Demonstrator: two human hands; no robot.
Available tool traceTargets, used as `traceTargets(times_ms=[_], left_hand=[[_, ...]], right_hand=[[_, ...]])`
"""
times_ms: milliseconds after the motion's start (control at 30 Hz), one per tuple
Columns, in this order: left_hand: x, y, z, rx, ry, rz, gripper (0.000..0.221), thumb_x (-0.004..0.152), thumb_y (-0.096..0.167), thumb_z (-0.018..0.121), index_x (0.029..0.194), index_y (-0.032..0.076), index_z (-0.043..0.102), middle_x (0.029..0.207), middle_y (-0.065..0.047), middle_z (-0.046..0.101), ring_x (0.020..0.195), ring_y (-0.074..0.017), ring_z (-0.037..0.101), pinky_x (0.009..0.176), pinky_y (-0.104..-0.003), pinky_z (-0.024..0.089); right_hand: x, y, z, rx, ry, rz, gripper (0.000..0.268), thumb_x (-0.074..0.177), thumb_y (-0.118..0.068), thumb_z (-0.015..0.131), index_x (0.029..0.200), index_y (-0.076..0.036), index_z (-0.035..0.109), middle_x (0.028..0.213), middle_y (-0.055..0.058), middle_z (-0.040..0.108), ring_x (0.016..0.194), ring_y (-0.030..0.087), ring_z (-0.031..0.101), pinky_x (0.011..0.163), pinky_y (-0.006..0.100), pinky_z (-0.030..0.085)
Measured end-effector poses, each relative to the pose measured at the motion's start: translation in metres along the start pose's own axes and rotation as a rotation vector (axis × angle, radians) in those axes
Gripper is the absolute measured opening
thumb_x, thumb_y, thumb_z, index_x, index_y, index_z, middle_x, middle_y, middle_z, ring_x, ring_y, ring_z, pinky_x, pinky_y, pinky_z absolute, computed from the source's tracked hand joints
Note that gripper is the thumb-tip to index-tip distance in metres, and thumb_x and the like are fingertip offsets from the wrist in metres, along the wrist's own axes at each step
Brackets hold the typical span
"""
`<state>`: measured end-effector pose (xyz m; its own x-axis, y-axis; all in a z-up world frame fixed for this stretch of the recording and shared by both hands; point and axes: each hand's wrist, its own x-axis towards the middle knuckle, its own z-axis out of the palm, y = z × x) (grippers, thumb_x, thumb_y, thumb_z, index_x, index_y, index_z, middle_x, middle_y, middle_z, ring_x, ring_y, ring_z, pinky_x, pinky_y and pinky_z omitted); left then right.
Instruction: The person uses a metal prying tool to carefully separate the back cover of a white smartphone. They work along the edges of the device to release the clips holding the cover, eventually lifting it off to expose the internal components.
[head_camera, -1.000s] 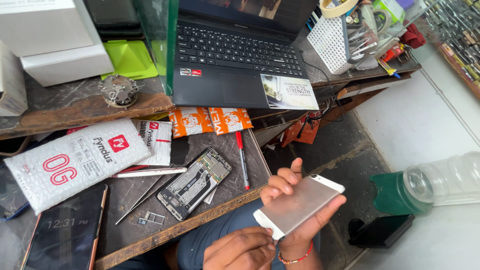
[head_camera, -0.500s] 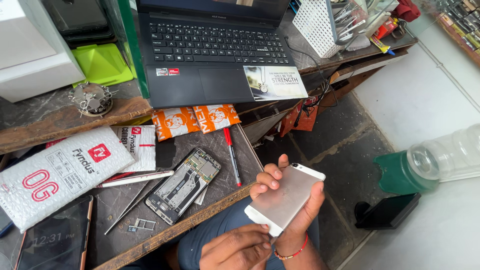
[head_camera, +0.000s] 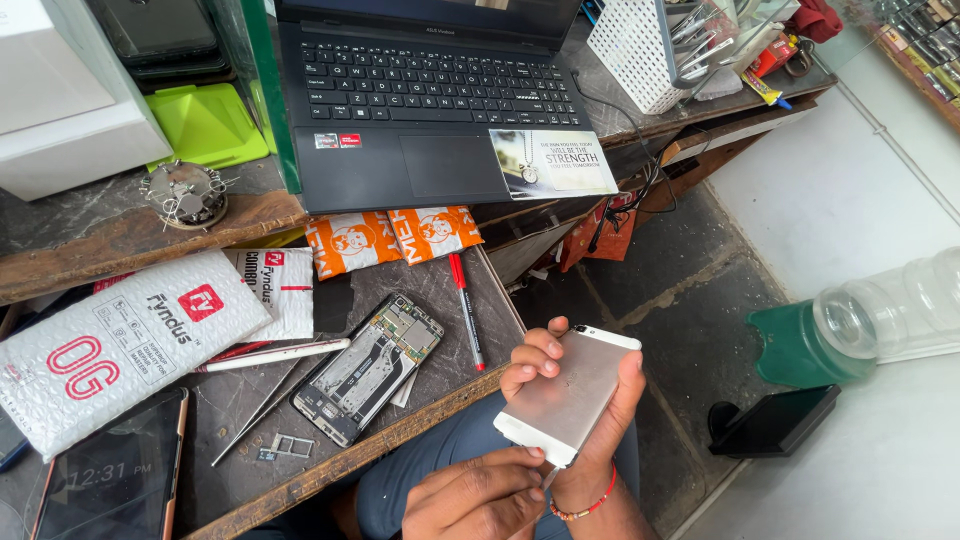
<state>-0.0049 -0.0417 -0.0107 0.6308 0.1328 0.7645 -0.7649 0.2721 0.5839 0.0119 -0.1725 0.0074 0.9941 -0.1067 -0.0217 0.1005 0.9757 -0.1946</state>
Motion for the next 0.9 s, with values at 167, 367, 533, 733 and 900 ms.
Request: traceTargets(times_ms=[167,367,533,733,900], left_hand=[[0.005,0.001,-0.003,0.008,-0.002,-0.024,0.021,0.076,-0.004,0.087,0.074,0.003,0.067,0.075,-0.008,0.073,0.083,-0.0251,0.084,0.071,-0.034,0.066],[0.013,0.006,-0.013,0.029,-0.015,-0.067,0.019,0.076,-0.004,0.084,0.075,0.002,0.066,0.077,-0.010,0.073,0.083,-0.0260,0.083,0.071,-0.034,0.066],[0.003,-0.004,-0.003,0.172,0.100,0.053,0.021,0.079,-0.003,0.084,0.076,0.002,0.064,0.076,-0.009,0.073,0.082,-0.0243,0.083,0.071,-0.034,0.065],[-0.011,-0.010,-0.006,0.227,0.036,0.128,0.015,0.085,0.001,0.082,0.086,0.002,0.067,0.085,-0.011,0.075,0.091,-0.0271,0.083,0.075,-0.038,0.066],[-0.008,-0.020,-0.012,0.276,0.026,0.199,0.015,0.085,0.007,0.081,0.086,0.004,0.067,0.087,-0.009,0.072,0.096,-0.0337,0.078,0.088,-0.052,0.066]], right_hand=[[-0.001,0.002,0.000,-0.053,0.084,-0.051,0.065,0.084,-0.054,0.080,0.119,-0.007,0.054,0.096,0.004,0.049,0.087,0.014,0.050,0.087,0.033,0.048],[-0.002,0.005,-0.002,-0.089,0.125,-0.100,0.060,0.084,-0.054,0.080,0.113,-0.008,0.054,0.093,0.003,0.048,0.083,0.014,0.049,0.084,0.033,0.047],[-0.004,0.008,-0.001,-0.173,0.130,-0.171,0.052,0.086,-0.048,0.078,0.110,-0.009,0.054,0.092,0.003,0.047,0.082,0.014,0.048,0.082,0.032,0.046],[-0.004,0.012,0.001,-0.100,0.213,-0.117,0.048,0.085,-0.047,0.075,0.105,-0.008,0.054,0.088,0.004,0.047,0.080,0.014,0.049,0.081,0.034,0.047],[-0.004,0.020,0.002,-0.088,0.265,-0.067,0.050,0.087,-0.050,0.072,0.102,-0.005,0.055,0.089,0.006,0.050,0.082,0.017,0.052,0.088,0.038,0.050]])
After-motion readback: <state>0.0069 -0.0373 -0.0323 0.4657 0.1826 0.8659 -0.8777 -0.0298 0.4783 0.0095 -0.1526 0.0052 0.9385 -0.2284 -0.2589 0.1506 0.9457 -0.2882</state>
